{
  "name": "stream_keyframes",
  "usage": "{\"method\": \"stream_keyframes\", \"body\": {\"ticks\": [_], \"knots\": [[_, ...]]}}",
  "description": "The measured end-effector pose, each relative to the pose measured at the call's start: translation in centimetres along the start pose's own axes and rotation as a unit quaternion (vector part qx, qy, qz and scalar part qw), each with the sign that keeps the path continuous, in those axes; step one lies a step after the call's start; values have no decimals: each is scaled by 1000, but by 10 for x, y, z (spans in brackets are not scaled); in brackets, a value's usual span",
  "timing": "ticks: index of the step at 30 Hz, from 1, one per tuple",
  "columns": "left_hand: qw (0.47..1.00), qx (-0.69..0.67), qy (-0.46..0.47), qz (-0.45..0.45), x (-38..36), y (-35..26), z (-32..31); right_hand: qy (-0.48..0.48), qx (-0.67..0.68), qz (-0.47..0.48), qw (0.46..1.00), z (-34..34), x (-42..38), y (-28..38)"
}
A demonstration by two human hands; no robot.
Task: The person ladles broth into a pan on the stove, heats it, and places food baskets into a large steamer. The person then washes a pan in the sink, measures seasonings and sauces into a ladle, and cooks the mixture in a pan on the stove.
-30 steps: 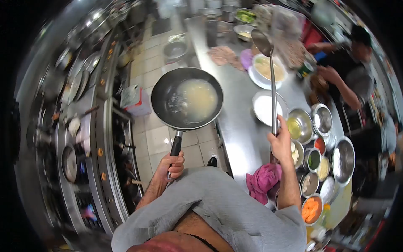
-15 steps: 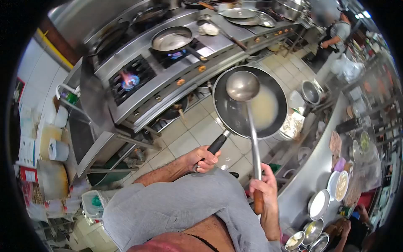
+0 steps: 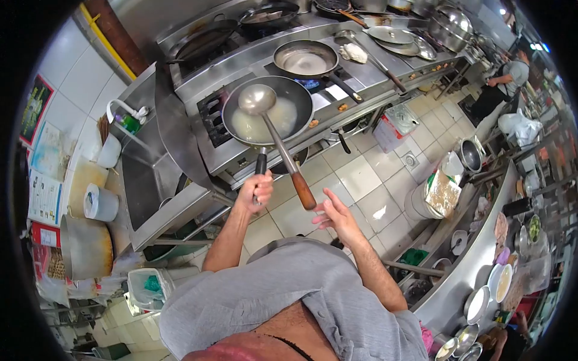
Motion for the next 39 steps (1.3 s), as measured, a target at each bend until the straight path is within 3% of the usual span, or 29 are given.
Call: {"method": "stream_keyframes", "body": {"ticks": [2,4,10,18,19,21,22,24,26,27,31,34,36,38,39], "knots": [[998,-52,14,-15,16,-19,27,-17,-11,-6,1000,18,0,-7],[995,-60,37,-64,31,-43,45,-93,-29,-28,995,54,-3,-18],[987,-95,1,-130,63,-90,88,-213,7,-50,976,132,-8,-37],[991,-44,-32,-126,89,-104,119,-194,32,-69,978,137,31,-30],[988,19,-109,-108,84,-110,118,-178,33,-73,981,131,42,-30],[931,225,-274,-85,57,-131,108,-164,13,-89,982,127,64,-32],[836,420,-343,-87,41,-156,110,-167,0,-88,982,126,75,-32],[691,587,-380,-182,-17,-211,82,-164,11,-84,983,120,100,-37],[718,499,-329,-357,-76,-272,76,-182,44,-85,979,108,118,-49],[700,469,-351,-407,-108,-303,70,-180,47,-85,979,101,132,-61],[725,289,-369,-505,-149,-404,213,-160,73,-111,978,41,208,-122],[769,202,-436,-422,-115,-444,377,-149,84,-125,977,-19,277,-178],[813,155,-419,-373,-82,-461,476,-144,104,-106,978,-37,325,-216],[784,131,-516,-318,-79,-471,499,-233,89,-89,964,-55,350,-224],[788,106,-521,-310,-73,-481,529,-272,107,-108,950,-53,362,-237]]}}
Point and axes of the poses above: each hand's wrist, its own x-axis towards the middle knuckle, its own z-axis out of the back of the hand, y = z × x, the point moved 8 cm from there along x, towards the middle knuckle, and after that the axes turned 15 degrees about x, right-handed, at the moved point
